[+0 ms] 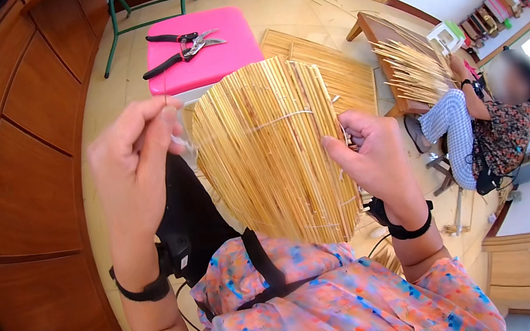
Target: The person assembles a circular straw item by threading a needle and string through bundles of straw, then uses snips to trim the edges of the straw to a uniform shape.
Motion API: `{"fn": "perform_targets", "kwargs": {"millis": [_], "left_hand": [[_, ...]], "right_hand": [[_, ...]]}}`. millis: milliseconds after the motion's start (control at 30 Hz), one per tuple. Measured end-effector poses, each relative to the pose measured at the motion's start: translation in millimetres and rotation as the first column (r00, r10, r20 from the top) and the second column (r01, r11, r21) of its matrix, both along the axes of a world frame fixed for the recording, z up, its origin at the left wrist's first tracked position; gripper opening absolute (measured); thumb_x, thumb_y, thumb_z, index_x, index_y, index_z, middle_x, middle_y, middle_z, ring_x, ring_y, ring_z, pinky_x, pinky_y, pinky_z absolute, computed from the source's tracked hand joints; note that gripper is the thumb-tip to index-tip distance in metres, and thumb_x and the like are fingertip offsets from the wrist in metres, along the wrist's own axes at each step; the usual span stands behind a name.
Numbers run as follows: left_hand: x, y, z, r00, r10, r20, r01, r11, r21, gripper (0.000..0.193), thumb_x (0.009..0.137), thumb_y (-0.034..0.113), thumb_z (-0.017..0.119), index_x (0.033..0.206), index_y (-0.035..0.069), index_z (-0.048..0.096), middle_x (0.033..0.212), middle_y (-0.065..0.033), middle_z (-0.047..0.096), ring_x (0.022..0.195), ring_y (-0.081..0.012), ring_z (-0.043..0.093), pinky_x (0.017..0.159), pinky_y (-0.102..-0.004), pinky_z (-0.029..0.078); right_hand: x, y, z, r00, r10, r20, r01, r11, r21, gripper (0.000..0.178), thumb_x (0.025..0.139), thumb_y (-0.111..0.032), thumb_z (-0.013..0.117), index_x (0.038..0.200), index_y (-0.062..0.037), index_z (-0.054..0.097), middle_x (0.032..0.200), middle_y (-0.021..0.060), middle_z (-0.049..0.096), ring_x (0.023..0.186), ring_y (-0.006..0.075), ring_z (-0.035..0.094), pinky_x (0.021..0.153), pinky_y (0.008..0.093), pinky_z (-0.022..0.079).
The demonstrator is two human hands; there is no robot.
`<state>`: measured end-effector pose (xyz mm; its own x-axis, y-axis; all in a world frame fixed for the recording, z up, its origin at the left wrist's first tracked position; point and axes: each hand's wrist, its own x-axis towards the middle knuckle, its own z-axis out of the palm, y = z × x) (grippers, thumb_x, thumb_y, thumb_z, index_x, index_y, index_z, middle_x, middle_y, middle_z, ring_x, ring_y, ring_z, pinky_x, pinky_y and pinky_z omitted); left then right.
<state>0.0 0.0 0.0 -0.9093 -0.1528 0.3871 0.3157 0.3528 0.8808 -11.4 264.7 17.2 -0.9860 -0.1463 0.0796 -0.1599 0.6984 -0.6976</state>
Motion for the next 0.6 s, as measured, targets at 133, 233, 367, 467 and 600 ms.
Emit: {"fn": "perform_targets", "kwargs": {"millis": [133,233,367,467,600], "left_hand": [[22.9,3.0,-1.5,0.999,0.030,0.019,-0.031,0.999,0.022,0.012,0.091,0.004,0.051,0.093,-0.001,0.061,0.064,-0.0030,0.056,0.055,-0.0075,0.054,0.051,-0.0188,0.041],[35.7,15.0,-3.1,0.983,-0.065,0.173,0.046,0.993,0.111,0.009,0.089,0.001,0.052,0.091,0.001,0.061,0.064,-0.0031,0.056,0.054,-0.0072,0.056,0.049,-0.0205,0.042],[30.7,41.6,-19.6,0.973,-0.182,0.139,0.180,0.983,0.023,0.005,0.084,0.001,0.059,0.088,0.000,0.060,0.068,-0.0090,0.058,0.054,-0.0190,0.059,0.051,-0.0258,0.046],[19.1,61.8,-33.3,0.954,-0.274,0.119,0.277,0.961,-0.017,0.007,0.081,0.002,0.062,0.088,0.001,0.061,0.071,-0.0128,0.060,0.058,-0.0264,0.059,0.052,-0.0296,0.047],[7.4,79.7,-38.8,0.942,-0.331,0.056,0.334,0.940,-0.069,0.018,0.079,0.001,0.062,0.097,0.003,0.064,0.072,-0.0132,0.061,0.060,-0.0277,0.061,0.053,-0.0329,0.048]], "right_hand": [[-4.6,-0.5,-11.9,0.997,0.070,-0.027,-0.069,0.997,0.015,0.016,0.074,-0.011,0.066,0.079,0.0033,0.063,0.057,0.0108,0.054,0.047,0.0104,0.050,0.047,0.0246,0.041],[-6.7,1.6,-15.3,0.998,0.057,-0.011,-0.057,0.998,0.020,0.016,0.074,-0.011,0.066,0.077,0.0035,0.062,0.056,0.0119,0.054,0.046,0.0111,0.050,0.046,0.0251,0.040],[-4.9,1.1,-13.3,0.999,0.030,-0.028,-0.029,0.998,0.047,0.016,0.074,-0.012,0.066,0.077,0.0029,0.061,0.055,0.0125,0.054,0.046,0.0123,0.051,0.045,0.0258,0.039],[-3.2,5.5,-18.5,0.998,0.004,-0.068,-0.004,1.000,0.003,0.016,0.075,-0.012,0.067,0.076,0.0027,0.061,0.055,0.0120,0.054,0.045,0.0126,0.051,0.045,0.0264,0.039],[3.9,11.0,-10.2,0.999,-0.027,-0.037,0.028,0.999,0.021,0.016,0.075,-0.013,0.068,0.076,0.0017,0.061,0.054,0.0118,0.053,0.044,0.0147,0.051,0.044,0.0275,0.039]]}}
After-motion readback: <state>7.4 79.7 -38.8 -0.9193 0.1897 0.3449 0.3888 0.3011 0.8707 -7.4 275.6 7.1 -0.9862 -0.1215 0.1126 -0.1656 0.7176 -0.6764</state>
